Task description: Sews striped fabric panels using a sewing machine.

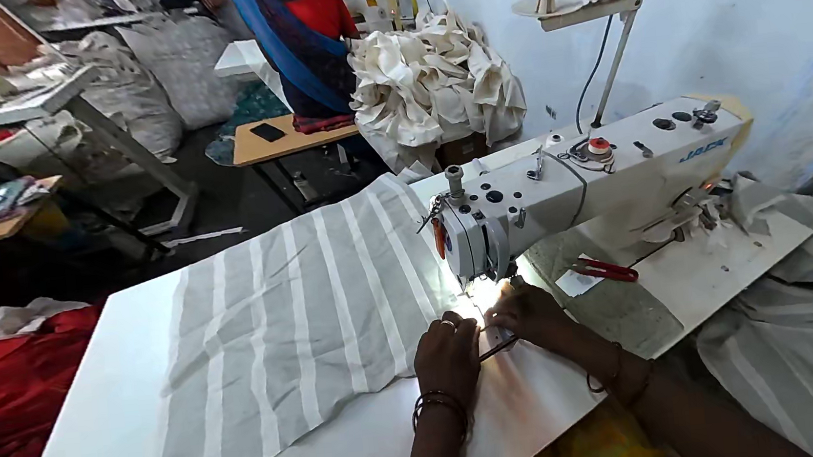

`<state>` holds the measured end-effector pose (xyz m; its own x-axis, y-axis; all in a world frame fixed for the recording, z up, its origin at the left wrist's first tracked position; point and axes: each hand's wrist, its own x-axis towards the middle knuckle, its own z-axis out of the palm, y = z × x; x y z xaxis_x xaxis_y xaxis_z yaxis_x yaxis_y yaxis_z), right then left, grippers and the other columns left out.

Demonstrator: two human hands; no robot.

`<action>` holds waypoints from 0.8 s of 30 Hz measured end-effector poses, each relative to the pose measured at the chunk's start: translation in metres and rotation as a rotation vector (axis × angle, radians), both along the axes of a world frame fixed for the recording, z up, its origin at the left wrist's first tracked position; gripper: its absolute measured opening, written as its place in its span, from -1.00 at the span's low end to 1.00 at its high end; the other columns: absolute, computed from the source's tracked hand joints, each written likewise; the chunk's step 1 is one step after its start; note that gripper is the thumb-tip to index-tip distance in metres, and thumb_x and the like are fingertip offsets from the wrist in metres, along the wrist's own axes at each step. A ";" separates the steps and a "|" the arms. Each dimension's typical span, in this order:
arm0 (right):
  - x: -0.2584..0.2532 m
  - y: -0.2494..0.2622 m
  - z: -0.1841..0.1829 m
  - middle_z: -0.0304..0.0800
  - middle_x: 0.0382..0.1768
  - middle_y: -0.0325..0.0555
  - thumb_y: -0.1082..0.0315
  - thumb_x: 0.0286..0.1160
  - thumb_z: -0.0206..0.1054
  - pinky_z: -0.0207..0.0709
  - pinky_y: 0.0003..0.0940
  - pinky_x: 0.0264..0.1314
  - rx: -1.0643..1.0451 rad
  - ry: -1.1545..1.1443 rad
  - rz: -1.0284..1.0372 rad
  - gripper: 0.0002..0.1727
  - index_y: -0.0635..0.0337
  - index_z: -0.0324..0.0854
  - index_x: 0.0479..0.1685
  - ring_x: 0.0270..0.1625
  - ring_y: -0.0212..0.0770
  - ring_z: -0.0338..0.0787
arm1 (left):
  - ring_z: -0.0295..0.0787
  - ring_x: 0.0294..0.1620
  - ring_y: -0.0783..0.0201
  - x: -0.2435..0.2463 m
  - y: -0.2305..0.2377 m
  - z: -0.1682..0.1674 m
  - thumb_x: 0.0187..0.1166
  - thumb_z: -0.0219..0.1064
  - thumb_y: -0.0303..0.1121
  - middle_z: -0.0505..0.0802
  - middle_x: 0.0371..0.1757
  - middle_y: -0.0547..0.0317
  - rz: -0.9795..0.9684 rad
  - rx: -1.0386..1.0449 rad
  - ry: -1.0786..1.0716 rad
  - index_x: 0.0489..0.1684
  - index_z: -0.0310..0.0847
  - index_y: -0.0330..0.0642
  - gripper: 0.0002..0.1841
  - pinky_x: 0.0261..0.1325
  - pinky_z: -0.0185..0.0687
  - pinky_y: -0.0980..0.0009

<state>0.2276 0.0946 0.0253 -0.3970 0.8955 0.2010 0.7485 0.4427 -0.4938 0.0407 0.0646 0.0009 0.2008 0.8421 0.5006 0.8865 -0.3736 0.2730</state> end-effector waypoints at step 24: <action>-0.029 -0.016 -0.013 0.76 0.41 -0.07 0.40 0.54 0.31 -0.10 0.59 0.70 0.060 -0.306 -0.171 -0.56 -0.23 0.78 0.35 0.76 0.25 0.34 | 0.12 0.85 -0.01 -0.010 0.051 0.027 0.60 0.39 -0.01 0.49 0.74 0.13 0.176 -0.527 0.047 -0.34 0.80 -0.14 -0.64 0.81 -0.21 -0.21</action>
<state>0.1990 0.0781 0.0128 -0.2927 0.9444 0.1499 0.9234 0.3199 -0.2122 0.0306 0.1155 0.0276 0.0465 0.9989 -0.0035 0.9389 -0.0425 0.3414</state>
